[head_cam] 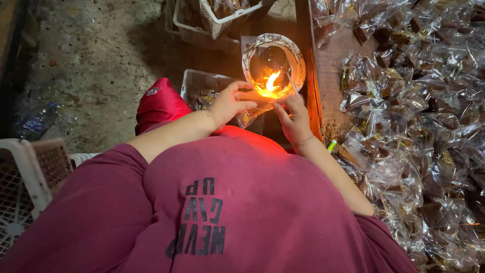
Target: Sealing plastic bags containing bread by melting the edges over a candle flame.
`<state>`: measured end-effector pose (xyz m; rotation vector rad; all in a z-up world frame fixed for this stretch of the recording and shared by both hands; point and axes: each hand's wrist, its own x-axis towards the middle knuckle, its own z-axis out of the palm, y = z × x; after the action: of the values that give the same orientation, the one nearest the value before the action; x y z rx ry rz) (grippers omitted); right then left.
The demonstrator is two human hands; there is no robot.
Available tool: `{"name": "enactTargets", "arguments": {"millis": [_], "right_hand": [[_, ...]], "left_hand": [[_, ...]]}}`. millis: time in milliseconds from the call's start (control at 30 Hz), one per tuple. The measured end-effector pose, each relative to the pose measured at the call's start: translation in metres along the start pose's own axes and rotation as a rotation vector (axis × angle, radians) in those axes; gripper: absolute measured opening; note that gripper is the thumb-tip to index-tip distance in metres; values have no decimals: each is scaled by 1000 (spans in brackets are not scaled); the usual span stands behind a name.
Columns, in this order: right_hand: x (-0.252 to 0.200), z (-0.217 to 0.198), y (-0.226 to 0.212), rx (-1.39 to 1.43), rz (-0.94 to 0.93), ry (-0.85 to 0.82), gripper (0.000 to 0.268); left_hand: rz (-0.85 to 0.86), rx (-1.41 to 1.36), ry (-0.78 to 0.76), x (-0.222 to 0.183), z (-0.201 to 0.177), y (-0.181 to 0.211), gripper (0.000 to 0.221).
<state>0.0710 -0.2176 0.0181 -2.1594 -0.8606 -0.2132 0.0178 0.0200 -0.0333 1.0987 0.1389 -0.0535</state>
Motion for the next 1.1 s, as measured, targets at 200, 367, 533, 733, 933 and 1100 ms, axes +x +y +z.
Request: {"name": "enactTargets", "arguments": {"millis": [200, 367, 533, 733, 933, 1100], "right_hand": [[-7, 12, 17, 110, 181, 1, 18], [-8, 8, 7, 296, 337, -91, 15], [-1, 5, -31, 340, 359, -393, 21], [-7, 8, -1, 192, 451, 49, 56], [17, -8, -72, 619, 698, -67, 90], [-4, 6, 4, 91, 659, -209, 23]], "left_hand": [[-170, -186, -21, -7, 15, 9, 69], [-381, -598, -90, -11, 18, 31, 48], [-383, -635, -163, -18, 22, 25, 39], [-227, -174, 95, -20, 25, 37, 17], [-80, 402, 37, -18, 22, 28, 15], [40, 590, 167, 10, 1, -2, 14]]}}
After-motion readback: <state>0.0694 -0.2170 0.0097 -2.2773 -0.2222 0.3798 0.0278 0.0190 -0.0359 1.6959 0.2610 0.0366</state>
